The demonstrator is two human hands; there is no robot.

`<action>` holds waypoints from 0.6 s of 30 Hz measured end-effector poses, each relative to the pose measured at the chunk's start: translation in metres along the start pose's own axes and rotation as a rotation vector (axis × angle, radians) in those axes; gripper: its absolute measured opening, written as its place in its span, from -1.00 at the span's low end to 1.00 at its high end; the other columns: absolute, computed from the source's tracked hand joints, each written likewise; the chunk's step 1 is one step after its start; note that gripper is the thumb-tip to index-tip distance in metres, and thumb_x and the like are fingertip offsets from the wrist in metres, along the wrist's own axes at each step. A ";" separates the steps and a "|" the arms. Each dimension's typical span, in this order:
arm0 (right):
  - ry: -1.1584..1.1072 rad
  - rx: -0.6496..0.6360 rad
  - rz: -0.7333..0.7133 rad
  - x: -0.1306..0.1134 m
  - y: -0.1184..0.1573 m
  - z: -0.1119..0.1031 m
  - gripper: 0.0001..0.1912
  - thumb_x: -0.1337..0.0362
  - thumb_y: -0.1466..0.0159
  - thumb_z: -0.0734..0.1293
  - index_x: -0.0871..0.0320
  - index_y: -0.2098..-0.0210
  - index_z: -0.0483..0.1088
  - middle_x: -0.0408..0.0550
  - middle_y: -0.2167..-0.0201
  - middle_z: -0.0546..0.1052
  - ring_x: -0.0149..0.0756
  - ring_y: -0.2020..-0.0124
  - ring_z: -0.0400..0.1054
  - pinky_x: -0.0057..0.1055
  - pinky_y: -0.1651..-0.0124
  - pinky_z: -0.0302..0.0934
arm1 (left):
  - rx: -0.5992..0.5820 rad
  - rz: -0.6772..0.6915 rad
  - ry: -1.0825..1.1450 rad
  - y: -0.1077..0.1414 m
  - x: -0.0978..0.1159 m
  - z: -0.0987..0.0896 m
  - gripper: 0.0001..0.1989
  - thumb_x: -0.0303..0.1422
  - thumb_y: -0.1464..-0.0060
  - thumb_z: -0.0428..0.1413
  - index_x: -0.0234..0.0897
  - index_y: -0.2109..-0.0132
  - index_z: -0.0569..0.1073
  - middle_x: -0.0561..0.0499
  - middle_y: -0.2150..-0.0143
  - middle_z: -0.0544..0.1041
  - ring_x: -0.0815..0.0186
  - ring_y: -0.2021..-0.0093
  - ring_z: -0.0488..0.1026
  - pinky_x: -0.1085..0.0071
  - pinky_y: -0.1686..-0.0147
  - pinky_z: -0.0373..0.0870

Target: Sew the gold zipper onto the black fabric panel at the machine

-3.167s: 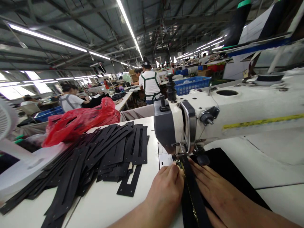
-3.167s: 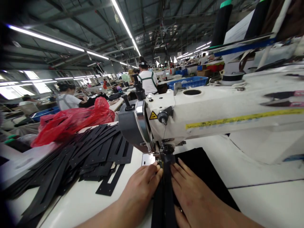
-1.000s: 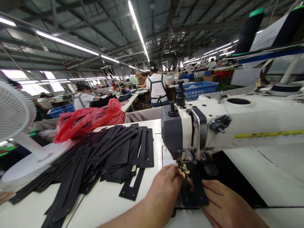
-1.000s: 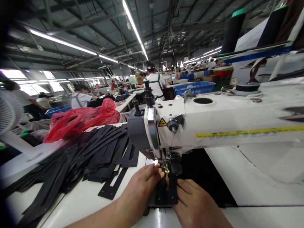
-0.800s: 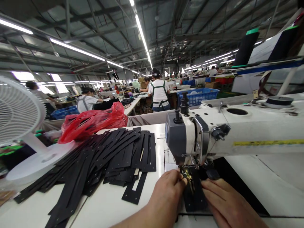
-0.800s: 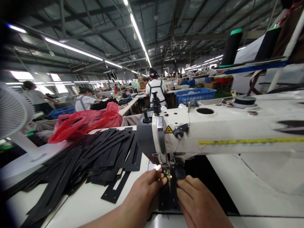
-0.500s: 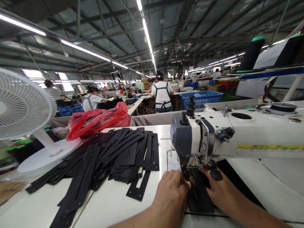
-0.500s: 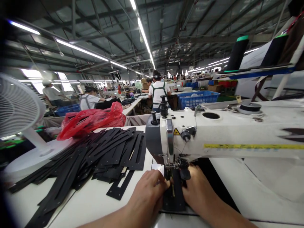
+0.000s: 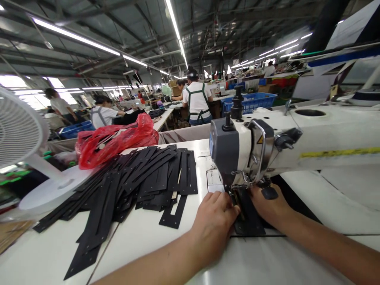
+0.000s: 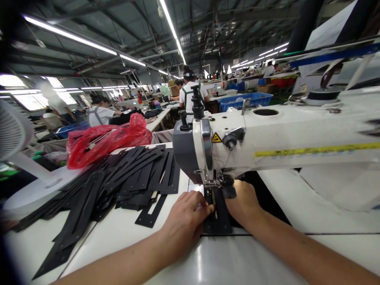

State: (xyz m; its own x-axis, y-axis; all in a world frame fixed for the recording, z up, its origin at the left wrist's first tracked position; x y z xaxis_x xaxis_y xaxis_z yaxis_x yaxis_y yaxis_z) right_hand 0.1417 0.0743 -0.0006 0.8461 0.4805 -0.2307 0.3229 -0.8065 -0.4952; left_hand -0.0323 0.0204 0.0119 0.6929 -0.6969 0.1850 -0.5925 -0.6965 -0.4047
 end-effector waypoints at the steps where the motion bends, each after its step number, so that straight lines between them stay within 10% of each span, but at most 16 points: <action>1: -0.003 -0.004 -0.001 -0.001 0.004 -0.003 -0.71 0.46 -0.17 0.16 0.19 0.62 0.38 0.01 0.59 0.49 -0.28 0.53 0.42 -0.46 0.45 0.23 | 0.006 -0.012 0.016 0.002 0.001 -0.001 -0.77 -0.53 -0.05 0.03 -0.27 0.13 0.45 -0.08 0.21 0.42 0.16 0.20 0.34 0.17 0.26 0.39; 8: -0.074 0.078 -0.444 -0.027 0.057 -0.044 -0.69 0.46 -0.22 0.12 0.21 0.19 0.46 0.08 0.16 0.52 -0.23 0.11 0.41 -0.31 0.08 0.36 | 0.143 0.104 0.089 0.023 0.012 -0.005 -0.78 -0.50 -0.16 -0.06 -0.43 0.09 0.42 -0.17 0.06 0.48 0.22 0.06 0.44 0.30 0.03 0.43; 18: -0.136 0.122 -0.460 -0.032 0.048 -0.048 -0.64 0.50 -0.21 0.11 0.12 0.25 0.50 -0.05 0.23 0.56 -0.33 0.20 0.45 -0.44 0.09 0.36 | 0.170 0.183 -0.068 0.011 0.014 -0.003 -0.78 -0.52 -0.20 -0.10 -0.45 0.25 0.44 -0.14 0.28 0.53 0.22 0.24 0.51 0.28 0.22 0.53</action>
State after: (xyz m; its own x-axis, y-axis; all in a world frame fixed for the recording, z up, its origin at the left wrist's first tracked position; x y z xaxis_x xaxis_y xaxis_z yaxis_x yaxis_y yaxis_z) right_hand 0.1502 0.0039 0.0234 0.5617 0.8245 -0.0686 0.5909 -0.4578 -0.6642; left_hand -0.0305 0.0022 0.0126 0.6102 -0.7914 0.0366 -0.6367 -0.5174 -0.5718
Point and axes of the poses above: each hand's wrist, its own y-axis away from the middle knuckle, its own z-axis out of the palm, x = y × z, the point moved 1 cm from there along -y, towards the middle knuckle
